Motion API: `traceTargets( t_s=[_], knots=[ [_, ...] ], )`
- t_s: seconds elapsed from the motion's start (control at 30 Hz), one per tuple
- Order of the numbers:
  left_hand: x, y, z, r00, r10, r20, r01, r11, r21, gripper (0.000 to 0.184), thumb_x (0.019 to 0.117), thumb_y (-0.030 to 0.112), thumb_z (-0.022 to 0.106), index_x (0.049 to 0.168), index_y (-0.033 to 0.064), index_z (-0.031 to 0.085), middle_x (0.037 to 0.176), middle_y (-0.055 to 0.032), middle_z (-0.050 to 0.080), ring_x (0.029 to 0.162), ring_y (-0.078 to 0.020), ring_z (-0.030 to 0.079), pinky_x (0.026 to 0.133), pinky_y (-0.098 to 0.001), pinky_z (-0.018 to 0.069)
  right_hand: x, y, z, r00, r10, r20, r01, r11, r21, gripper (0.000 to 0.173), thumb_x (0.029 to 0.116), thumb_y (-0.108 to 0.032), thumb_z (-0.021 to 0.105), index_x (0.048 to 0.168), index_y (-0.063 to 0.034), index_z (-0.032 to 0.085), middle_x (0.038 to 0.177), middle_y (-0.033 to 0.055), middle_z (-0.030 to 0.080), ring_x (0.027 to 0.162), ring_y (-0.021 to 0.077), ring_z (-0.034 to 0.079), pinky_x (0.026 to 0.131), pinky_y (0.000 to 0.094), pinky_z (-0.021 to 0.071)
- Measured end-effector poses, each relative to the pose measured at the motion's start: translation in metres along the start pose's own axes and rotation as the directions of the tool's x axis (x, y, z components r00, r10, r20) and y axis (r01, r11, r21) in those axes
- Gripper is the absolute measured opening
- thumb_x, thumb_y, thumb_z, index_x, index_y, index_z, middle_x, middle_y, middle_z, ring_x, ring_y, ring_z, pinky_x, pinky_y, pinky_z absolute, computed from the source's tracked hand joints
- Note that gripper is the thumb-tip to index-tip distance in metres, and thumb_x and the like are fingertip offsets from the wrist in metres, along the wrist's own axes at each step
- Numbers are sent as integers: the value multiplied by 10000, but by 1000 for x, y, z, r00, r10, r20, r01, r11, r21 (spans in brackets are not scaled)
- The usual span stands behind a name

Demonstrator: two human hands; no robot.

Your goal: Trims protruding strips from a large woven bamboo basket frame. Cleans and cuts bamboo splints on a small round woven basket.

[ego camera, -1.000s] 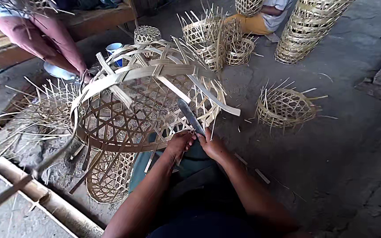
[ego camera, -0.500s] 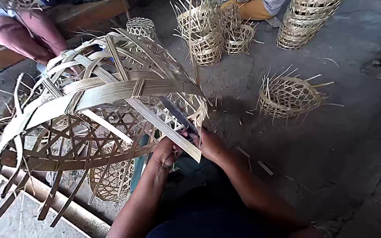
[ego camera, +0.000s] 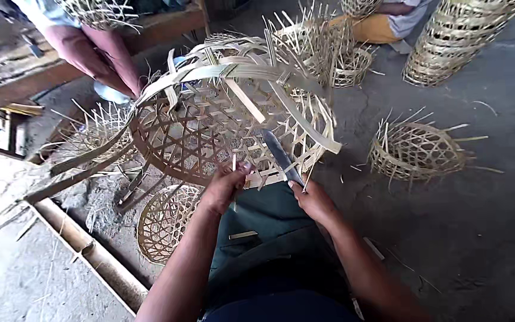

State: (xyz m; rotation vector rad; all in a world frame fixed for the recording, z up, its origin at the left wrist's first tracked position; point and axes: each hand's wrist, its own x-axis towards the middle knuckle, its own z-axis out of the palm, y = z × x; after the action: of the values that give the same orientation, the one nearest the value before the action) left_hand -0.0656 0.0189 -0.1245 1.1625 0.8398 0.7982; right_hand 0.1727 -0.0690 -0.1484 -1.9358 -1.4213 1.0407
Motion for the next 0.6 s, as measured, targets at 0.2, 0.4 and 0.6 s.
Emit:
traceTargets(
  t_s=[0.2, 0.4, 0.6],
  knots=[
    [13, -20, 41, 962, -264, 66, 113, 608, 786, 403, 1006, 451, 603, 934, 86, 756, 864, 2, 768, 831, -160, 724, 866, -538, 543, -29, -5, -49, 1000, -19, -3, 19, 995, -97, 360, 1101, -353, 437, 1250, -59, 583, 784, 96, 567, 672, 223, 580, 667, 447, 518],
    [15, -24, 56, 914, -327, 241, 183, 861, 475, 316, 1076, 282, 522, 1047, 58, 743, 904, 17, 770, 482, 20, 478, 461, -190, 375, -47, -7, -62, 999, -24, -32, 21, 995, -93, 363, 1098, -382, 446, 1243, -66, 550, 771, 93, 560, 681, 224, 592, 675, 450, 524],
    [16, -47, 57, 849, -355, 390, 428, 897, -115, 437, 1128, 320, 327, 1151, 47, 666, 964, -19, 745, 459, 48, 422, 437, -122, 351, -52, -18, -59, 995, -48, -89, 35, 989, -145, 464, 1106, -335, 439, 1551, -204, 447, 859, 137, 658, 757, 268, 645, 747, 508, 543]
  ],
)
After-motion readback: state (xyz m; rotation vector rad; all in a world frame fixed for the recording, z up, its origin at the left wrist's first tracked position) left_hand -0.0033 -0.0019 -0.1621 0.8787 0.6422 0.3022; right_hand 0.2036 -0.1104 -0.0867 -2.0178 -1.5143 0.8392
